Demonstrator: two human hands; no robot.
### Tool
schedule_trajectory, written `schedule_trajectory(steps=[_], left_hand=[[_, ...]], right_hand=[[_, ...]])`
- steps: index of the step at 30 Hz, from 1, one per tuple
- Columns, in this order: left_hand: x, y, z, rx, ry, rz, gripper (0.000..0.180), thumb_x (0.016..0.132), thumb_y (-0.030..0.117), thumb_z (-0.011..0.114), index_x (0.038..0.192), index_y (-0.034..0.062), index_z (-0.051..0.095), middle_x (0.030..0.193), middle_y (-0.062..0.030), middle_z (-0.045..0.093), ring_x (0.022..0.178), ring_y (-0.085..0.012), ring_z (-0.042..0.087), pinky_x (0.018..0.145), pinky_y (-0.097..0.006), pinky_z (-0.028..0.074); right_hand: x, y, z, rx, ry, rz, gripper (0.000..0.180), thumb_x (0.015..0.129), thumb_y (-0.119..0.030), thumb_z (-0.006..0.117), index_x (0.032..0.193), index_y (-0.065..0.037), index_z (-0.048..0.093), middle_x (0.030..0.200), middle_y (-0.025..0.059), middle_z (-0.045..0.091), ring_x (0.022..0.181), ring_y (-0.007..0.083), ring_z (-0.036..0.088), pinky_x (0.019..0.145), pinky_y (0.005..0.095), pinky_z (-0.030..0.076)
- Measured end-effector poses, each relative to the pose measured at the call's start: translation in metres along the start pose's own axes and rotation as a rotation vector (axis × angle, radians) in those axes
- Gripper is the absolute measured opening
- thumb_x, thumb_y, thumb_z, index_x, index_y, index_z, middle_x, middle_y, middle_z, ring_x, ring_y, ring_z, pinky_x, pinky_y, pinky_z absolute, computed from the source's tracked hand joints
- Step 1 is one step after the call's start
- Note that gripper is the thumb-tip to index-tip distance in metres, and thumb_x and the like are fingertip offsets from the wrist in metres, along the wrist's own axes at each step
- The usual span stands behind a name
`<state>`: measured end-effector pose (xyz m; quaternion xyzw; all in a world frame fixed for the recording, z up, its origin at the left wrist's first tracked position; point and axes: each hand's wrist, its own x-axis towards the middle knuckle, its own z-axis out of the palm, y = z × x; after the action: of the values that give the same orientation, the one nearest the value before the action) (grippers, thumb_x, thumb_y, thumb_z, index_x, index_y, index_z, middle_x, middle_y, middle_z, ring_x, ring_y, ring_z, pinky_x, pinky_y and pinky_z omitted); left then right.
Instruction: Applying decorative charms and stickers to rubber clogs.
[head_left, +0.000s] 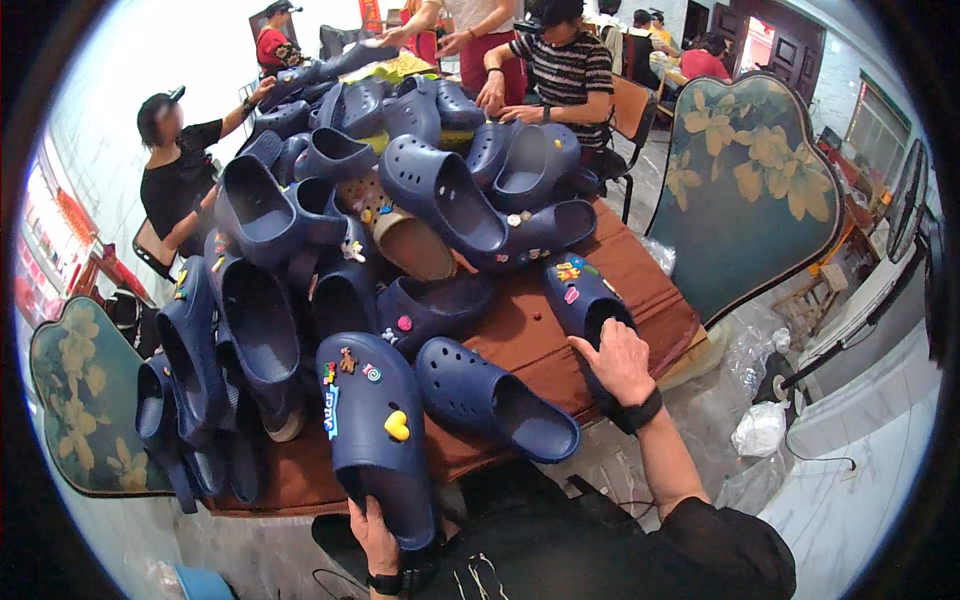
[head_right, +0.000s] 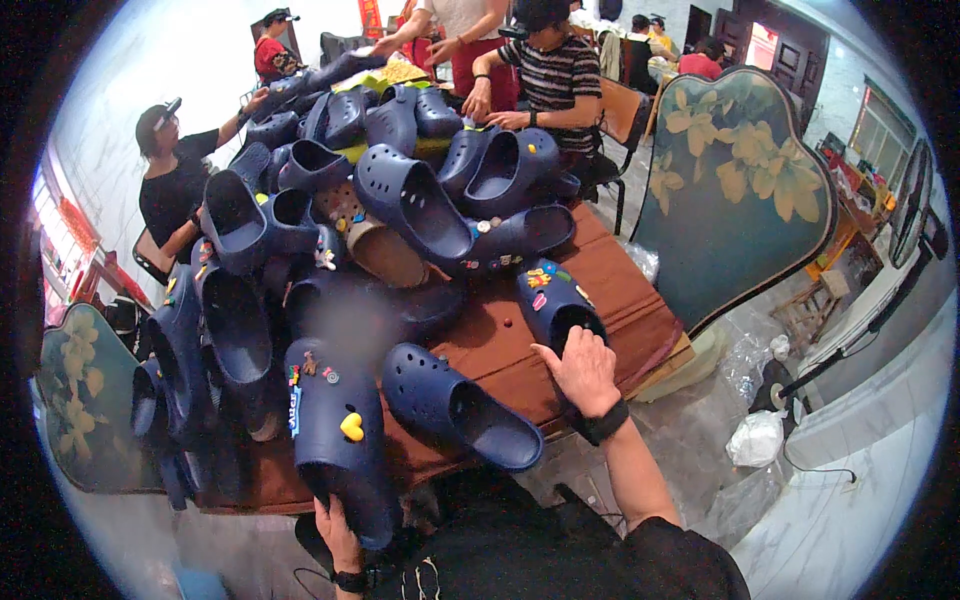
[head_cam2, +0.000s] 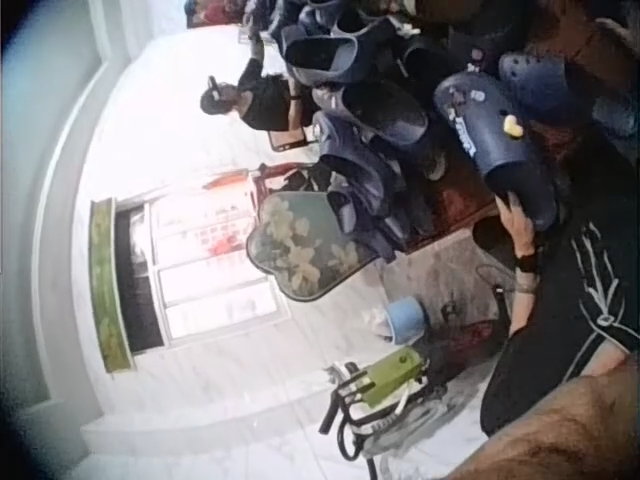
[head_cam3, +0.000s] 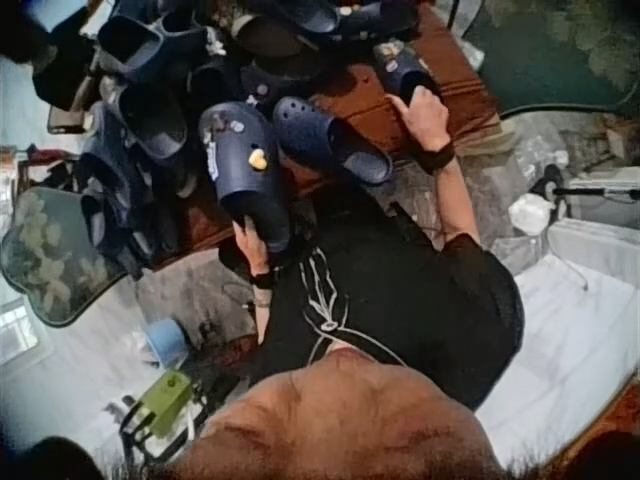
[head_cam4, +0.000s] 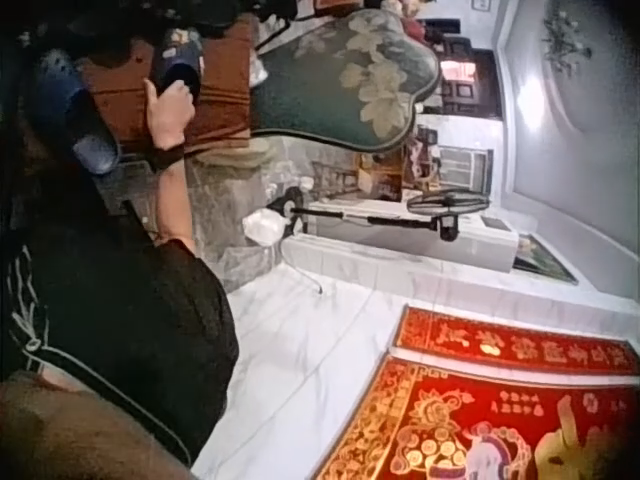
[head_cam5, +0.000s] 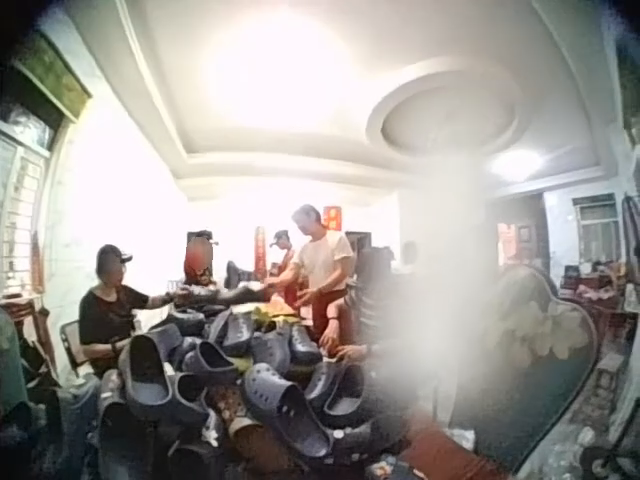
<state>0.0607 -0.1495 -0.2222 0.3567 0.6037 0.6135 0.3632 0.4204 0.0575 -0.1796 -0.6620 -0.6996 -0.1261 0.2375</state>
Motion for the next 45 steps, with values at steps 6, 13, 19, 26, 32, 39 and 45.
schedule_trajectory(steps=[6,13,19,26,32,39,45], left_hand=[[0.022,0.017,0.025,-0.154,-0.132,-0.036,0.042,0.104,0.022,0.047,0.138,-0.0022,0.047,0.126,-0.0091,0.059,0.112,-0.0182,0.055,0.101,-0.032,0.042],[0.045,0.045,0.045,-0.255,-0.268,-0.09,0.033,0.104,0.021,0.048,0.127,-0.0026,0.054,0.119,-0.0057,0.06,0.105,-0.0165,0.056,0.095,-0.032,0.045],[0.069,0.056,0.094,0.041,-0.501,0.155,0.04,0.098,0.011,0.048,0.135,-0.0035,0.048,0.126,-0.0173,0.056,0.115,-0.0276,0.055,0.097,-0.036,0.045],[0.051,0.045,0.181,0.187,-0.616,0.559,0.077,0.092,0.009,0.057,0.152,-0.007,0.011,0.147,-0.0268,0.027,0.14,-0.0381,0.026,0.119,-0.042,0.018],[0.058,0.032,0.164,0.229,-0.987,0.693,0.066,0.1,0.032,0.057,0.146,-0.0049,0.028,0.141,-0.0256,0.036,0.132,-0.039,0.036,0.112,-0.043,0.032],[0.056,0.009,0.089,0.3,-0.712,0.502,0.017,0.093,0.017,0.066,0.103,0.003,0.068,0.096,-0.0109,0.067,0.091,-0.0287,0.063,0.079,-0.037,0.051],[0.052,-0.019,0.068,0.301,-0.652,0.36,0.016,0.093,0.015,0.066,0.102,0.0021,0.068,0.095,-0.0121,0.067,0.092,-0.0279,0.064,0.079,-0.037,0.052]], right_hand=[[0.013,0.036,0.044,0.137,-0.258,-0.087,0.039,0.096,-0.036,0.054,0.083,0.0,0.06,0.07,0.0233,0.066,0.065,0.0392,0.067,0.058,0.0482,0.055],[0.041,0.123,0.029,0.009,-0.148,0.017,0.037,0.096,-0.037,0.053,0.081,-0.004,0.06,0.072,0.0221,0.066,0.071,0.0405,0.067,0.066,0.0503,0.054],[0.037,0.139,-0.002,0.017,0.158,-0.018,0.031,0.091,-0.024,0.066,0.108,0.001,0.06,0.104,0.0209,0.064,0.096,0.0366,0.062,0.083,0.0458,0.05],[-0.039,-0.028,-0.049,1.239,-0.252,0.071,0.067,0.091,-0.014,0.064,0.149,-0.003,0.032,0.136,0.0115,0.051,0.116,0.0205,0.054,0.103,0.0352,0.041],[-0.008,0.02,-0.043,1.236,-0.206,0.273,0.05,0.092,-0.001,0.055,0.142,0.001,0.047,0.129,0.0078,0.058,0.113,0.0182,0.055,0.103,0.0312,0.04],[0.013,0.159,0.034,1.122,-0.295,0.373,0.047,0.087,-0.001,0.059,0.134,0.002,0.056,0.121,0.0047,0.064,0.109,0.0166,0.058,0.098,0.0296,0.042],[-0.007,0.206,0.049,0.703,-0.306,0.413,0.034,0.081,0.001,0.062,0.114,0.001,0.065,0.109,0.012,0.066,0.105,0.0261,0.062,0.095,0.0346,0.045]])
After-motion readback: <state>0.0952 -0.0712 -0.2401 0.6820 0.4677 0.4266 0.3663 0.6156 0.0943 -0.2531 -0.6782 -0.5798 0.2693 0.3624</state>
